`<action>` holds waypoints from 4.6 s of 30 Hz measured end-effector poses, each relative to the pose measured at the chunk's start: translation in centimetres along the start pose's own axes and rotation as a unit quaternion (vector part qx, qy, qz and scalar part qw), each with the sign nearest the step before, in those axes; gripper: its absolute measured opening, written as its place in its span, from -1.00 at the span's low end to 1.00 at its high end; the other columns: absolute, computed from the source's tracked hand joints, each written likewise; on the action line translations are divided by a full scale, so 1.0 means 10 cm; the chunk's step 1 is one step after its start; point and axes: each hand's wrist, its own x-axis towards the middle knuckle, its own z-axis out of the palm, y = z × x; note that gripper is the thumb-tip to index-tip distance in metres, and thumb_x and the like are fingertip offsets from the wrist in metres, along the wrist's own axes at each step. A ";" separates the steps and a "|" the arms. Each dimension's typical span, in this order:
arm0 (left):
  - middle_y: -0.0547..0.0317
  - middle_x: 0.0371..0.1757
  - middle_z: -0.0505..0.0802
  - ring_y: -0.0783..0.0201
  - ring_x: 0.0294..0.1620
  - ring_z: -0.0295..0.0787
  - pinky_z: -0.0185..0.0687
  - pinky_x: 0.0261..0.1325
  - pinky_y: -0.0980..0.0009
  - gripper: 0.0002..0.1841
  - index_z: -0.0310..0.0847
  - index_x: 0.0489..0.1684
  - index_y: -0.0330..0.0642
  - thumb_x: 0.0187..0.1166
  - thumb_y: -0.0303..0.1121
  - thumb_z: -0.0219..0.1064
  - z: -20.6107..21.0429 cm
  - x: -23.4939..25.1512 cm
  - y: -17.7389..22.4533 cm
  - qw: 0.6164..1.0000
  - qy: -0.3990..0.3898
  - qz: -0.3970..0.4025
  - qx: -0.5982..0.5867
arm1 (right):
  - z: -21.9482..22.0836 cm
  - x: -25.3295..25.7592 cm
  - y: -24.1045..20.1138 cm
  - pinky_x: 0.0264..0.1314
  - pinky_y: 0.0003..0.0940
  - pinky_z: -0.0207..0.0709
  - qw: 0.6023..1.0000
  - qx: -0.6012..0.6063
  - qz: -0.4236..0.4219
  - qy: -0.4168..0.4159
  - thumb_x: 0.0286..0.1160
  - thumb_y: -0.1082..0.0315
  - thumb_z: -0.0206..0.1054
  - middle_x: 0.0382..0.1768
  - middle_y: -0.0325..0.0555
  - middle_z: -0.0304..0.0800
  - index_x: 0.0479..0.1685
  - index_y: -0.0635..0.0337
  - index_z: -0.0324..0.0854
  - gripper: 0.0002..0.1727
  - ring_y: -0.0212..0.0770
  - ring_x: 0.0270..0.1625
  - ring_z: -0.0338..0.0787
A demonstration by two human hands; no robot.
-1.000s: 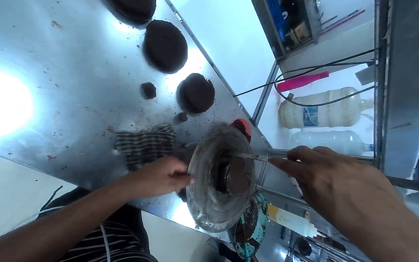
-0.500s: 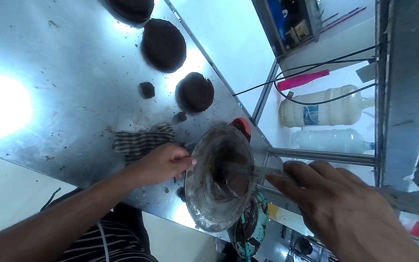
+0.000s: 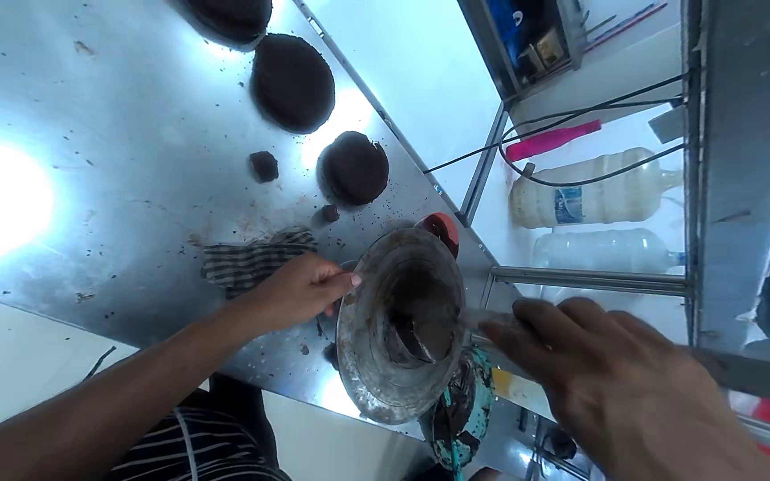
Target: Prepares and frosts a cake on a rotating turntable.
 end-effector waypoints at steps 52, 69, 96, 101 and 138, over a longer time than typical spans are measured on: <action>0.21 -0.54 0.79 0.42 -0.62 0.61 0.45 -0.53 0.55 -0.56 0.74 -0.44 -0.17 0.80 -0.08 0.16 0.05 -0.07 -0.06 0.999 -0.036 0.005 -0.029 | 0.16 -0.14 -0.01 -0.32 -0.03 0.48 1.000 -0.010 0.019 0.017 0.47 0.48 0.14 0.01 0.04 0.81 0.14 -0.17 0.86 -0.54 0.13 -0.14 0.74; 0.32 -0.33 0.87 0.53 -0.38 0.73 0.62 -0.25 0.58 -0.67 0.81 -0.21 -0.14 0.74 -0.09 0.28 0.20 -0.36 -0.20 0.984 -0.169 -0.034 -0.049 | -0.04 -0.19 -0.21 -0.36 -0.09 0.48 0.999 0.010 0.024 -0.031 0.48 0.52 0.17 -0.01 0.04 0.84 0.25 -0.17 0.82 -0.51 0.10 -0.16 0.78; 0.19 -0.57 0.73 0.36 -0.55 0.62 0.55 -0.41 0.39 -0.56 0.76 -0.40 -0.20 0.77 -0.05 0.22 -0.06 0.21 0.04 1.000 0.025 0.015 -0.008 | -0.16 0.02 -0.15 -0.42 -0.11 0.46 0.999 -0.006 0.003 -0.048 0.45 0.52 0.21 -0.11 0.02 0.81 0.23 -0.15 0.82 -0.53 0.10 -0.21 0.76; 0.17 -0.54 0.73 0.34 -0.57 0.62 0.52 -0.48 0.40 -0.51 0.73 -0.40 -0.20 0.80 0.01 0.13 -0.07 0.23 0.08 0.999 0.020 0.006 -0.024 | -0.12 0.01 -0.10 -0.38 -0.10 0.47 0.999 -0.010 0.005 -0.045 0.45 0.50 0.24 -0.05 0.02 0.82 0.24 -0.19 0.82 -0.53 0.10 -0.17 0.76; 0.26 -0.49 0.80 0.43 -0.50 0.70 0.60 -0.38 0.49 -0.60 0.76 -0.39 -0.15 0.74 -0.04 0.25 0.01 -0.20 -0.09 0.994 -0.105 -0.008 -0.016 | -0.08 -0.07 -0.15 -0.53 -0.13 0.48 0.997 0.007 0.041 -0.067 0.49 0.51 0.23 -0.18 0.01 0.83 0.27 -0.09 0.80 -0.55 0.09 -0.30 0.78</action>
